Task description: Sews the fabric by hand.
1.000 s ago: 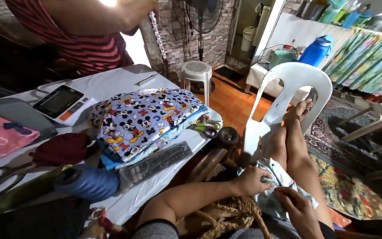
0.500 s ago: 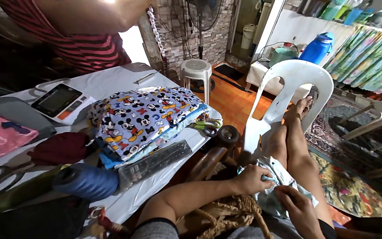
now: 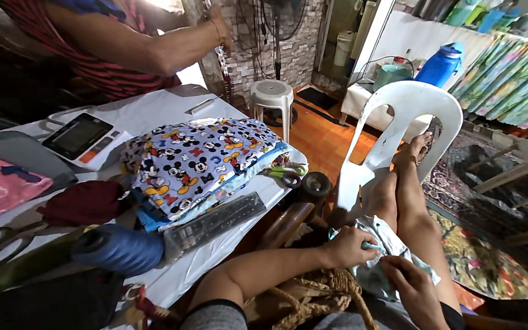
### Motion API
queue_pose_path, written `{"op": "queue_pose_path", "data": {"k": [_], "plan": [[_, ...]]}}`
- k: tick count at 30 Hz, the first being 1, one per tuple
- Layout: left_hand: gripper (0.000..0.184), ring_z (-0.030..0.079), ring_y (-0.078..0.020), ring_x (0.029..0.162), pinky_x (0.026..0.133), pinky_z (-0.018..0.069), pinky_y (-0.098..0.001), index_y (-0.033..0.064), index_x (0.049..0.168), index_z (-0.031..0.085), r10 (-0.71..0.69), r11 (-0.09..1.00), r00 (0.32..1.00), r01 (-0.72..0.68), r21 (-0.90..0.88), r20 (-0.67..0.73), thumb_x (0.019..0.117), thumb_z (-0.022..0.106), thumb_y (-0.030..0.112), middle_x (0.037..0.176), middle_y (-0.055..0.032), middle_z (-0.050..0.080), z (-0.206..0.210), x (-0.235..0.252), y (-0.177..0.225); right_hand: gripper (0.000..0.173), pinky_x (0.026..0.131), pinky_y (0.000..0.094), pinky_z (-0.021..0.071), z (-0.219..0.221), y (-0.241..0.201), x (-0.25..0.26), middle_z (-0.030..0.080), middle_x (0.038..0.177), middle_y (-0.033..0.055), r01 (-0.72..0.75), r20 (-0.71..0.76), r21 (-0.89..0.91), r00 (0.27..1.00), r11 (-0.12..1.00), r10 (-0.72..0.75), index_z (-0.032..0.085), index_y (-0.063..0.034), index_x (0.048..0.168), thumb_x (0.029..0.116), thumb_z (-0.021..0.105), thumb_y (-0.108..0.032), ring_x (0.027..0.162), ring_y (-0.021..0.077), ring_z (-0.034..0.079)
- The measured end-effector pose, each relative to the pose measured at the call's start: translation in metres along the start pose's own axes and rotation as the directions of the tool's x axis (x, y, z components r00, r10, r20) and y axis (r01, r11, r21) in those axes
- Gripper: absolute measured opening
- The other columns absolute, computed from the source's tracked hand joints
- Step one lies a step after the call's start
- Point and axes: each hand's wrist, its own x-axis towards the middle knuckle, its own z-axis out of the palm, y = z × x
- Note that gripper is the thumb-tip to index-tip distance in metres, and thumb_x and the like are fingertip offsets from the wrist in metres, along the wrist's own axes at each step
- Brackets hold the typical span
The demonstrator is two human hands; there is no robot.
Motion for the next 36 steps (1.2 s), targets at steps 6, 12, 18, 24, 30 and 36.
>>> {"op": "queue_pose_path", "data": {"k": [6,12,18,24,30,36], "plan": [[0.020,0.067,-0.0219,0.082,0.078,0.0524,-0.0369,-0.0066,0.101,0.073,0.024,1.000,0.999,-0.024,0.000,-0.026,0.0971,0.065,0.011,0.091,-0.0186,0.072,0.0019,0.0000,-0.0019,0.019,0.056,0.0148,0.0512,0.0002,0.0013,-0.0005,0.067,0.075,-0.0059,0.009,-0.004,0.008,1.000,1.000,-0.009,0.070,0.0016,0.100,0.0944,0.058,-0.011,0.058,-0.0057,0.057],[0.020,0.067,-0.0211,0.081,0.077,0.0519,-0.0359,-0.0064,0.101,0.073,0.023,1.000,0.999,-0.023,-0.003,-0.024,0.0971,0.065,0.011,0.091,-0.0182,0.072,0.0015,0.0003,-0.0018,0.018,0.055,0.0141,0.0509,0.0001,0.0003,-0.0004,0.067,0.075,-0.0057,0.005,-0.001,0.013,1.000,1.000,-0.005,0.070,0.0018,0.100,0.0945,0.058,-0.010,0.058,-0.0061,0.057],[0.021,0.067,-0.0211,0.083,0.078,0.0520,-0.0361,-0.0061,0.102,0.073,0.015,1.000,1.000,-0.015,-0.006,-0.014,0.0981,0.065,0.013,0.092,-0.0180,0.072,0.0012,0.0008,-0.0024,0.017,0.055,0.0135,0.0508,0.0004,-0.0002,-0.0005,0.067,0.075,-0.0066,0.002,-0.003,0.018,1.000,1.000,-0.002,0.070,0.0015,0.099,0.0944,0.058,-0.010,0.058,-0.0067,0.057],[0.021,0.067,-0.0211,0.083,0.078,0.0522,-0.0359,-0.0058,0.102,0.073,0.012,1.000,1.000,-0.013,-0.009,-0.012,0.0977,0.065,0.013,0.092,-0.0179,0.072,0.0019,0.0002,-0.0026,0.017,0.055,0.0138,0.0513,0.0006,0.0003,-0.0008,0.067,0.076,-0.0061,-0.002,-0.003,0.024,1.000,1.000,0.002,0.070,0.0014,0.100,0.0946,0.058,-0.010,0.058,-0.0062,0.057],[0.021,0.067,-0.0209,0.082,0.077,0.0518,-0.0357,-0.0060,0.102,0.073,0.011,1.000,1.000,-0.011,-0.011,-0.011,0.0978,0.065,0.013,0.091,-0.0180,0.071,0.0016,0.0005,-0.0026,0.017,0.055,0.0136,0.0509,0.0001,-0.0008,-0.0006,0.067,0.076,-0.0068,-0.005,0.000,0.026,1.000,1.000,0.005,0.070,0.0012,0.100,0.0944,0.058,-0.009,0.058,-0.0064,0.057],[0.021,0.067,-0.0232,0.083,0.078,0.0524,-0.0387,-0.0060,0.102,0.073,0.011,1.000,1.000,-0.011,-0.001,-0.017,0.0972,0.066,0.013,0.091,-0.0189,0.072,0.0013,0.0006,-0.0018,0.018,0.055,0.0143,0.0511,-0.0012,-0.0008,0.0001,0.067,0.076,-0.0060,0.000,0.009,0.002,1.000,1.000,0.000,0.070,0.0010,0.101,0.0952,0.058,-0.011,0.058,-0.0062,0.057]]}}
